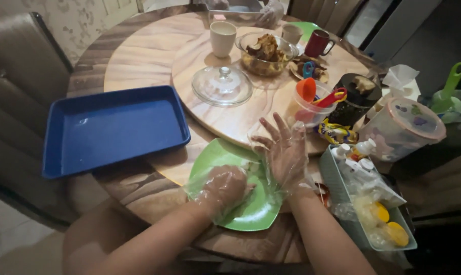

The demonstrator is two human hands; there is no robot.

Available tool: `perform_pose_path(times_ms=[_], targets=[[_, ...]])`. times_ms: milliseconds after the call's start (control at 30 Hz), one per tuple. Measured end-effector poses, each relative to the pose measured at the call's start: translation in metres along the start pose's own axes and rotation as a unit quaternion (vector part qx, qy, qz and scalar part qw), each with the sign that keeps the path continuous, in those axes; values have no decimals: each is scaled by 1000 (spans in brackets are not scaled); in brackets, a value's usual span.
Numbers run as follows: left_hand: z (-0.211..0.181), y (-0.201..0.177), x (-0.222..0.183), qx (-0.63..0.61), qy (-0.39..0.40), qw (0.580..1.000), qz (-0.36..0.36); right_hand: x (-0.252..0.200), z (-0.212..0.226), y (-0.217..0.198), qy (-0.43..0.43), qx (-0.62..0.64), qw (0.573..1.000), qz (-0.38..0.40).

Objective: Kneading and shaping a small ball of dough on a plate.

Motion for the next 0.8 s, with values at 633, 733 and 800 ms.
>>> perform_pose_path(times_ms=[633, 733, 800], targets=[[64, -102, -93, -135, 13, 903, -407, -11, -4, 17, -36, -122, 977, 172], [66, -101, -85, -181, -11, 933, -310, -15, 0, 22, -58, -114, 974, 187], [69, -98, -85, -224, -23, 930, -289, -10, -2, 16, -60, -76, 974, 203]])
Point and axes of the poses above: each hand's wrist, its own x-axis towards the middle knuckle, its own y-axis out of the palm, z = x × y, the point moved 7 cm from there along x, towards the middle knuckle, and after that the axes turned 7 degrees about -z, right-handed, at the moved point
